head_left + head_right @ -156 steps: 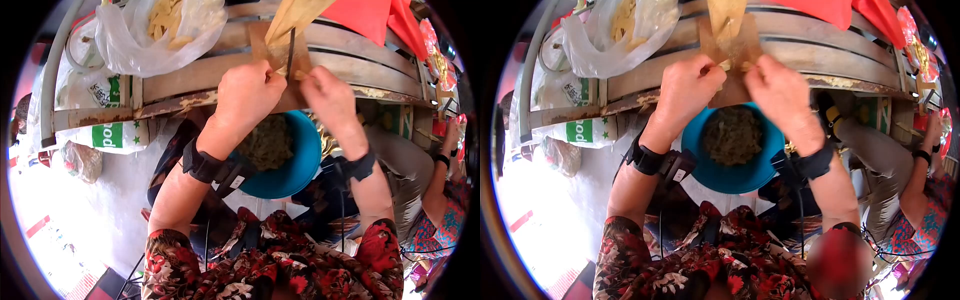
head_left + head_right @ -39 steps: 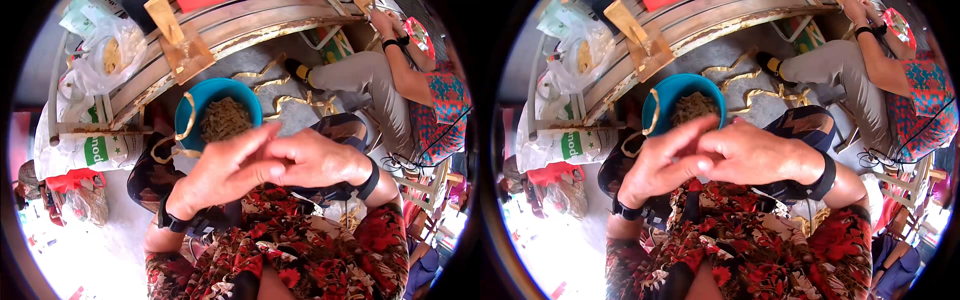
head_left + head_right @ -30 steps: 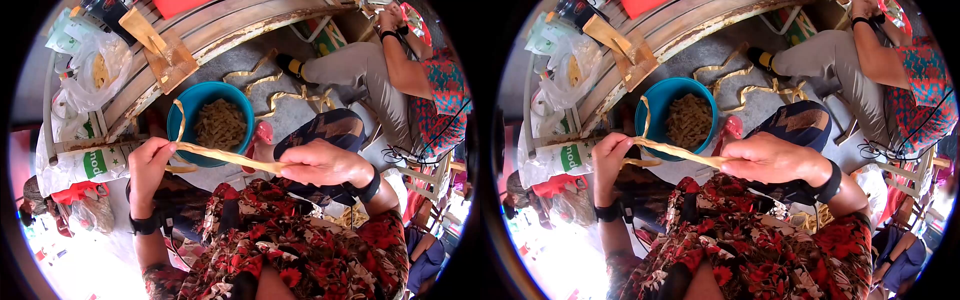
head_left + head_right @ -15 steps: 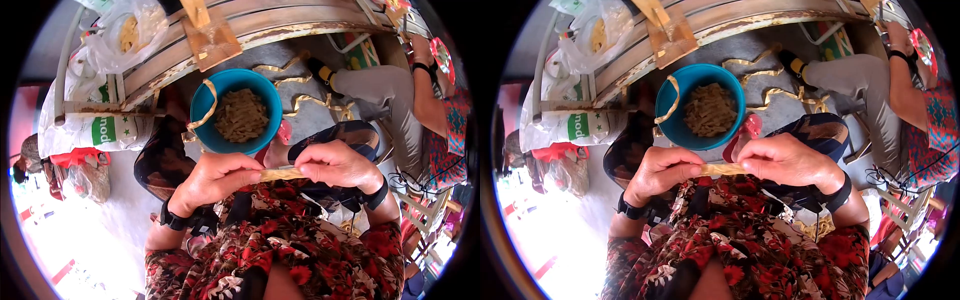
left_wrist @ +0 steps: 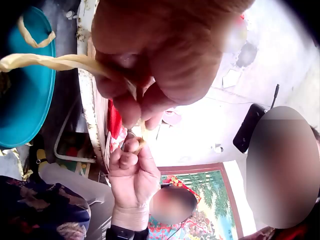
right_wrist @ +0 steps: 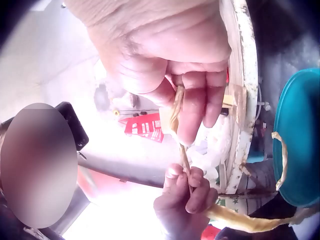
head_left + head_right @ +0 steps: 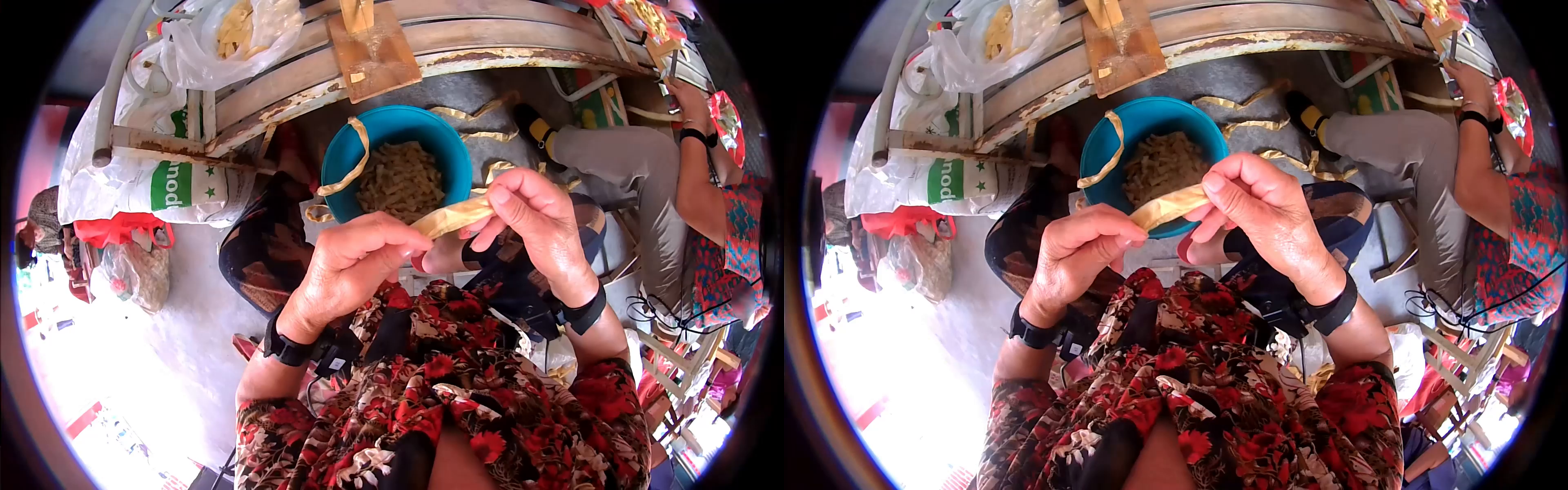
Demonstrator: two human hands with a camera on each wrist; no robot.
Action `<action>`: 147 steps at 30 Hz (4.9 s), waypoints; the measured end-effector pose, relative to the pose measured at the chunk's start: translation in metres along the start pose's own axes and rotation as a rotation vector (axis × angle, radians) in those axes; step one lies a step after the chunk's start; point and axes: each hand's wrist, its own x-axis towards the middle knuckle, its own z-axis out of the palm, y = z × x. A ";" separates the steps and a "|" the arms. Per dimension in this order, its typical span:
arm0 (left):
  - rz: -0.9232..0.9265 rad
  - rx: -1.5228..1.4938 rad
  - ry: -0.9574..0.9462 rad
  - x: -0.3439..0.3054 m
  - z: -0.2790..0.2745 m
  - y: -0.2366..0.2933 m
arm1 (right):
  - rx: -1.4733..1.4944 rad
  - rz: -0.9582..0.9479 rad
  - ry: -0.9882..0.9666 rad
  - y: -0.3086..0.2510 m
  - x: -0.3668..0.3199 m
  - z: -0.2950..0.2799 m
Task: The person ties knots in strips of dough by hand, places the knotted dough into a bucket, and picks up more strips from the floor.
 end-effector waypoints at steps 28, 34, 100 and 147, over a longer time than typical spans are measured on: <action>-0.516 0.622 -0.051 0.066 0.004 -0.085 | -0.872 0.779 0.688 0.309 0.016 -0.314; -0.654 0.587 -0.038 0.073 0.010 -0.088 | -1.091 0.797 0.710 0.307 0.049 -0.341; 0.280 0.203 0.101 0.005 -0.003 0.061 | -0.359 0.092 -0.501 -0.092 -0.001 0.030; 0.009 -0.602 0.159 -0.019 0.011 0.020 | 0.453 0.093 -0.231 -0.019 -0.026 0.062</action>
